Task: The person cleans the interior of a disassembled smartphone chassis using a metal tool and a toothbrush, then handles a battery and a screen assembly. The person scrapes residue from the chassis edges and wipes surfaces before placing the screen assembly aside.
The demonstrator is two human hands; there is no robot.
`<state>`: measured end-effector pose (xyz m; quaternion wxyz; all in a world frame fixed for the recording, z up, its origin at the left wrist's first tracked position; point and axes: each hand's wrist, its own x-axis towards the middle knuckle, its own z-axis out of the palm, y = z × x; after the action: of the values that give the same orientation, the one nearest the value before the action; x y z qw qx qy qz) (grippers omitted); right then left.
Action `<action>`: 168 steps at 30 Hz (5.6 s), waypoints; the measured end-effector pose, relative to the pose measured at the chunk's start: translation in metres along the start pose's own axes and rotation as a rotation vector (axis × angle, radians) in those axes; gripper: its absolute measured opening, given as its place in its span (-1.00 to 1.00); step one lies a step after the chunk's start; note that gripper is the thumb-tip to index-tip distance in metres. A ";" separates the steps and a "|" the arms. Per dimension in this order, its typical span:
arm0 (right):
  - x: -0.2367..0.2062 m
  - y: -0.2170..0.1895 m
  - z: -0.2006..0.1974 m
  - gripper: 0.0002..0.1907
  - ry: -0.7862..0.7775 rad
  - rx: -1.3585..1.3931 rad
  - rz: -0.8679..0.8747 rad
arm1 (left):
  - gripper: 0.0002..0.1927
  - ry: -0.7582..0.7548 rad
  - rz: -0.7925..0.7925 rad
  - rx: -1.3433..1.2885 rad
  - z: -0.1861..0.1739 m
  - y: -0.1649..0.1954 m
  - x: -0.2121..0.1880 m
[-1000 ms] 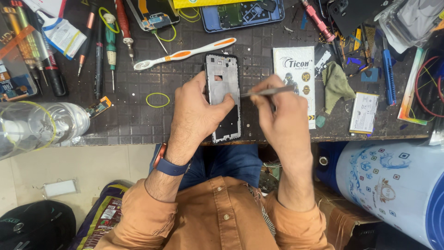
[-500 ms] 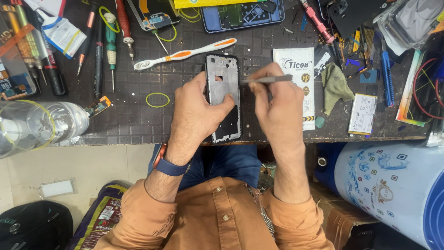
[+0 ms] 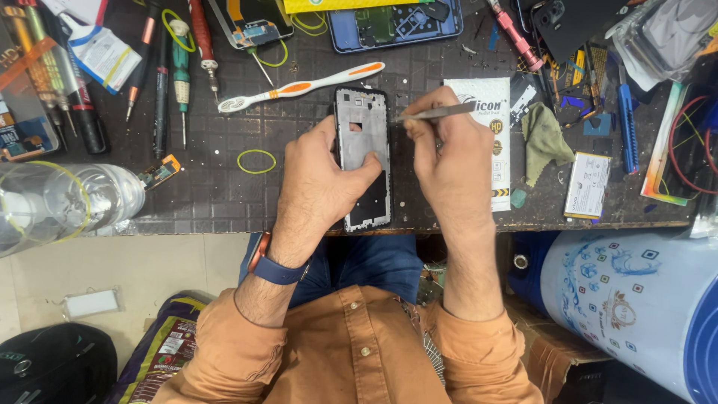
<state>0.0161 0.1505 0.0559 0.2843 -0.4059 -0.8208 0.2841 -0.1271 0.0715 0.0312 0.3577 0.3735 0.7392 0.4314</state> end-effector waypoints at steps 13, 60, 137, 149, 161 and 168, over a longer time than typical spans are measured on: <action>0.010 0.005 0.006 -0.91 -0.006 0.064 0.024 | -0.67 0.007 0.046 -0.015 0.000 -0.003 -0.001; 0.013 0.021 0.014 -0.92 0.055 0.029 -0.072 | -0.65 0.005 0.079 0.022 0.000 -0.002 0.002; -0.080 0.031 0.018 -0.80 0.228 0.045 -0.178 | -0.68 -0.360 -0.192 0.089 0.003 -0.015 -0.035; -0.078 0.029 0.011 -0.80 0.204 0.040 -0.183 | -0.63 -0.367 -0.214 0.125 0.002 -0.016 -0.034; -0.071 0.023 0.016 -0.82 0.144 0.103 -0.189 | -0.67 -0.358 -0.148 0.009 0.001 -0.014 -0.032; -0.063 0.024 0.025 -0.82 0.091 0.194 -0.233 | -0.67 -0.396 -0.209 0.036 0.001 -0.014 -0.032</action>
<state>0.0423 0.1044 0.0073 0.3901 -0.2912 -0.8172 0.3084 -0.1145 0.0394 0.0246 0.5317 0.3787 0.6970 0.2968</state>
